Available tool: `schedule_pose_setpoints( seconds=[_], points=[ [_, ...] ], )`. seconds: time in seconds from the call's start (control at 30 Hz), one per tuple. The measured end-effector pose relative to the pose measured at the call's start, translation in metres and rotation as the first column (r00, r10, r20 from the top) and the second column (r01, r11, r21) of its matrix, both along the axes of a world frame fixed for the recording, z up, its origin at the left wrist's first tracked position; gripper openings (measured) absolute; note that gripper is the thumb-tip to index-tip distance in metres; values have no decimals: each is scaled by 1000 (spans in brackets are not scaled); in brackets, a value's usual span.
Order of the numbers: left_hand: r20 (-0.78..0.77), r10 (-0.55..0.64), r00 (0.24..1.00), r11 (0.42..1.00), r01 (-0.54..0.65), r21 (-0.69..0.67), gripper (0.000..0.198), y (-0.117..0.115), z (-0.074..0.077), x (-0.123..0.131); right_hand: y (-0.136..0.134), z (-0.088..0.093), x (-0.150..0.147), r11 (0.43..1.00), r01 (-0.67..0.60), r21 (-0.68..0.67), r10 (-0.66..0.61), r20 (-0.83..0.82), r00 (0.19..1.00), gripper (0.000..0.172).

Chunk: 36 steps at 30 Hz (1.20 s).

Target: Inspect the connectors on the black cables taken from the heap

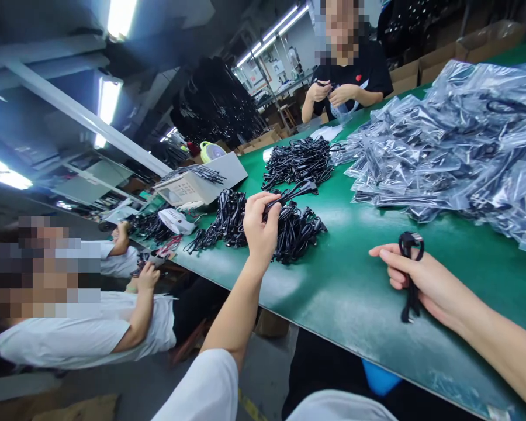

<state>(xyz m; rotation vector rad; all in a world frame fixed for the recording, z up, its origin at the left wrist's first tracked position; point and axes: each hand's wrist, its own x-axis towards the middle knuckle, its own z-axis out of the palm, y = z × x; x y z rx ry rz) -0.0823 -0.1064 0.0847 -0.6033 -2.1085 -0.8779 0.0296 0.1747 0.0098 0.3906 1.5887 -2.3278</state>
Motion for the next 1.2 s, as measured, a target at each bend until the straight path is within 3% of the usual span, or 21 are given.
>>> schedule_pose_setpoints(
  seconds=[0.07,0.13,0.2,0.3,0.37,0.5,0.63,0.67,0.8,1.07,1.2],
  points=[
    [36,-138,990,986,133,100,17,25,-9,16,-4,-1,2,999,-23,-28,22,-53,998,31],
    [193,-321,927,939,285,192,18,53,-26,37,-9,0,4,995,-9,-98,-5,-145,989,35],
    [384,-496,779,867,416,276,19,78,-43,55,-11,2,4,982,39,-186,-83,-233,969,33],
    [557,-627,544,773,526,356,22,100,-58,68,-5,6,1,966,95,-239,-163,-285,945,24],
    [586,-651,483,747,546,380,20,105,-58,64,1,8,-2,972,127,-200,-182,-291,939,21],
    [560,-674,482,738,396,547,28,103,-57,45,6,10,-3,996,76,-42,-85,-284,955,25],
    [556,-805,206,593,296,749,49,96,-68,40,-1,7,0,995,-91,26,94,-159,983,30],
    [553,-816,166,577,285,766,51,95,-70,40,-4,6,1,991,-110,74,119,-120,986,30],
    [618,-779,104,626,180,759,40,91,-68,45,-10,1,4,935,-158,317,178,-35,983,32],
    [578,-815,28,579,82,812,36,93,-69,40,-9,-2,6,966,-187,181,201,-62,978,27],
    [545,-839,16,545,18,838,38,93,-71,39,-11,2,6,987,-149,58,152,-37,988,28]
  ],
)
